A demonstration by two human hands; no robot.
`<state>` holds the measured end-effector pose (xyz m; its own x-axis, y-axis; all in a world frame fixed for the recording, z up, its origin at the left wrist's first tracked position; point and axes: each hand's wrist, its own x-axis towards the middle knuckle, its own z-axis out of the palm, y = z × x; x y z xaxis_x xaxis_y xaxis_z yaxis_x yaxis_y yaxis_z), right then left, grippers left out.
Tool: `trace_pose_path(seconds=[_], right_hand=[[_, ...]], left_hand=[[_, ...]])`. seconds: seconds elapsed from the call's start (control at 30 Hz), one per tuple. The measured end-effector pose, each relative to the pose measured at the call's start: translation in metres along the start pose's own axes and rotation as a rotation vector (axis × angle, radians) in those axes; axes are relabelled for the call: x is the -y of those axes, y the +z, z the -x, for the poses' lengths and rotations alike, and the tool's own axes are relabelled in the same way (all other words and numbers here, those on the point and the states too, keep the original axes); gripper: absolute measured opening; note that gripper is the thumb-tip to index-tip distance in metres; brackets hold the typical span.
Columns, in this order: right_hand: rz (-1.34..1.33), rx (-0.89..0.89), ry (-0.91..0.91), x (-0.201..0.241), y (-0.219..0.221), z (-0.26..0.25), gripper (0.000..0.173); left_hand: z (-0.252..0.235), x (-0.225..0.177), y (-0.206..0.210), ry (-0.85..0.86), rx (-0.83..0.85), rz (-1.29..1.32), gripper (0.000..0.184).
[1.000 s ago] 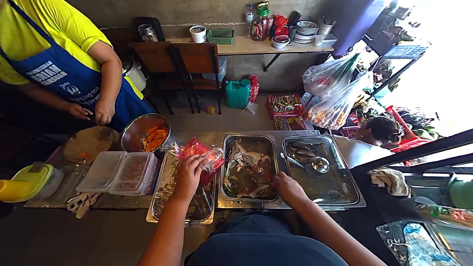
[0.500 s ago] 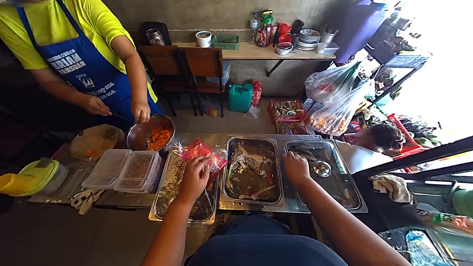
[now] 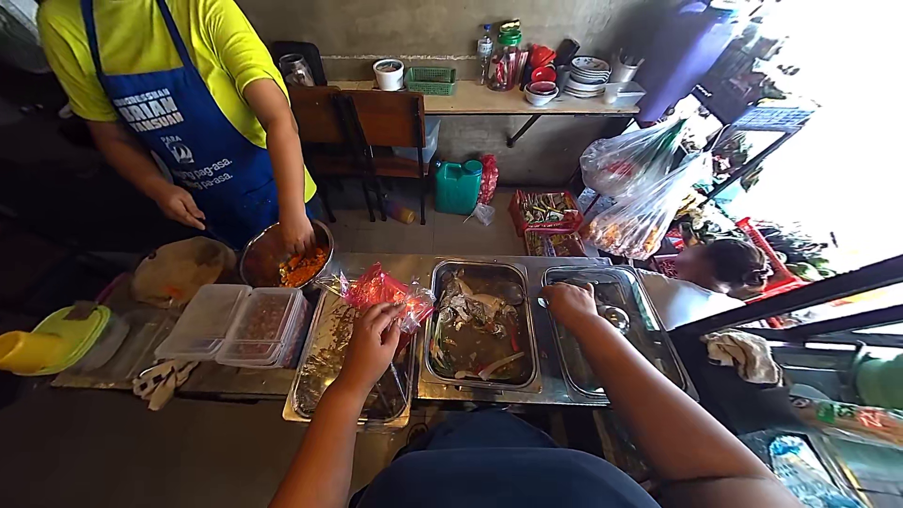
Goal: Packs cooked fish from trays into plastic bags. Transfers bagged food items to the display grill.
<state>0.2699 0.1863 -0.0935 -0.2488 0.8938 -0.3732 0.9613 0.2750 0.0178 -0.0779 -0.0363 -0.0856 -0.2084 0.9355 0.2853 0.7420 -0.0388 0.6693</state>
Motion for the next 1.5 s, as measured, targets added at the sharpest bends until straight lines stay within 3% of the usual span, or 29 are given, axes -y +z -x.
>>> trace_pose_path(seconds=[0.5,0.87,1.17,1.5], right_hand=[[-0.005,0.228,-0.160,-0.024,-0.008,-0.022,0.030],[0.034,0.089,-0.088,-0.004,0.003,-0.003,0.032],[-0.024,0.245,-0.174,-0.002,0.016,-0.001,0.031],[-0.044,-0.002,-0.152,0.013,0.017,0.006,0.035]], left_hand=[[-0.001,-0.013,0.000,0.049,0.053,-0.004,0.030],[0.005,-0.007,0.000,0.043,0.061,-0.009,0.031],[0.003,-0.010,0.000,0.050,0.072,-0.018,0.030],[0.003,-0.014,0.001,0.052,0.118,-0.024,0.030]])
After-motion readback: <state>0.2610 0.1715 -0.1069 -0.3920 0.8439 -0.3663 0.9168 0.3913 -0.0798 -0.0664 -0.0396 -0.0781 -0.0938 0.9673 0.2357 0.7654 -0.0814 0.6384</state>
